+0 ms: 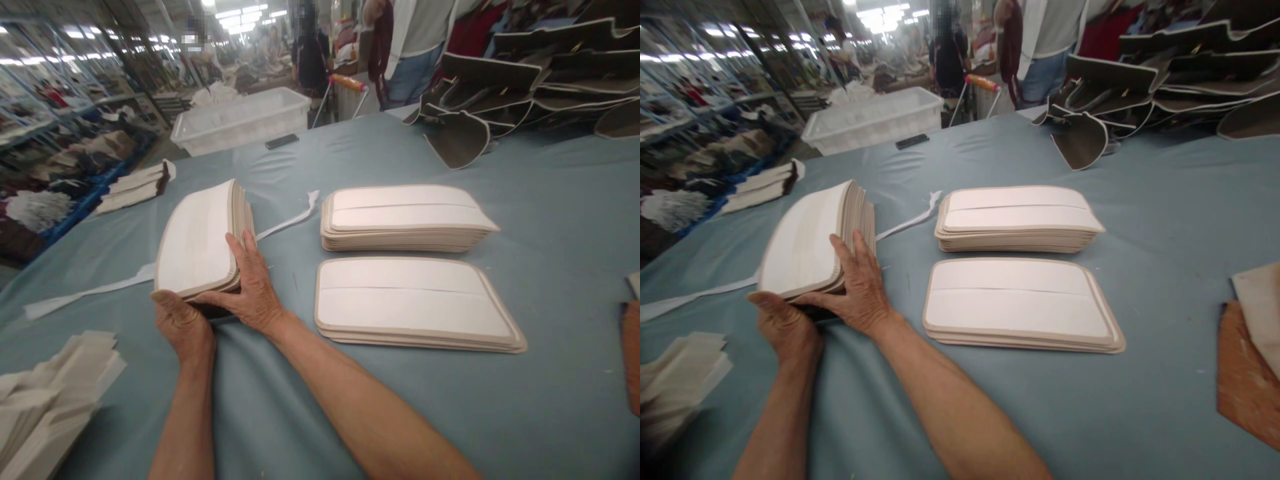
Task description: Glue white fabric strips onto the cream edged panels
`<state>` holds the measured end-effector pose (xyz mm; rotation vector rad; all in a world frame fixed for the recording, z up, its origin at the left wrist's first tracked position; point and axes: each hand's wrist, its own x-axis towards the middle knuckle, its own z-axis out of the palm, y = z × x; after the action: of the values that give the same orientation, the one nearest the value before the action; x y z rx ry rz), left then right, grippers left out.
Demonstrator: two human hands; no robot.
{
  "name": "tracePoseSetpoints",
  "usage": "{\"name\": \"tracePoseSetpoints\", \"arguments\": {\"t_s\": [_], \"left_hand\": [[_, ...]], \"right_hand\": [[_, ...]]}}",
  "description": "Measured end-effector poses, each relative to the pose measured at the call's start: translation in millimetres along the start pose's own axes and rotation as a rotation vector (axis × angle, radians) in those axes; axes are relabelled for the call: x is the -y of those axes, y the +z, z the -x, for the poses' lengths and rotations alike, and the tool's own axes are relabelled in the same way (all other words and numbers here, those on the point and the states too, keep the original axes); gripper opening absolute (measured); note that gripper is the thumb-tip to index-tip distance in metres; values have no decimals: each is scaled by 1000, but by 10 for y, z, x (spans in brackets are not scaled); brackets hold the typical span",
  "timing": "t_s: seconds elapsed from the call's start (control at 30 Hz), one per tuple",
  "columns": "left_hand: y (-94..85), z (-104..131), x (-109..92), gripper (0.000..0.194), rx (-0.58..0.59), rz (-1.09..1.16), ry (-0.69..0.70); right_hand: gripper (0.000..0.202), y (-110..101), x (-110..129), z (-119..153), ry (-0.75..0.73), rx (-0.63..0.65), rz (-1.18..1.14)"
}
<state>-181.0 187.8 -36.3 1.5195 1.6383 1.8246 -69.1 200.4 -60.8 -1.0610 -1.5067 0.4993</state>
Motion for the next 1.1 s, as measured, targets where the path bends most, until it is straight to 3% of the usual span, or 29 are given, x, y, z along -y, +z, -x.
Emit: {"name": "tracePoseSetpoints", "arguments": {"t_s": [0.17, 0.57, 1.1], "left_hand": [[29, 3, 6, 75, -48, 4, -1], [2, -18, 97, 65, -46, 4, -47], [34, -32, 94, 87, -107, -133, -112]], "right_hand": [[109, 1, 0, 6, 12, -3, 15], [117, -123, -66, 16, -107, 84, 32], [110, -108, -55, 10, -99, 78, 135]]}}
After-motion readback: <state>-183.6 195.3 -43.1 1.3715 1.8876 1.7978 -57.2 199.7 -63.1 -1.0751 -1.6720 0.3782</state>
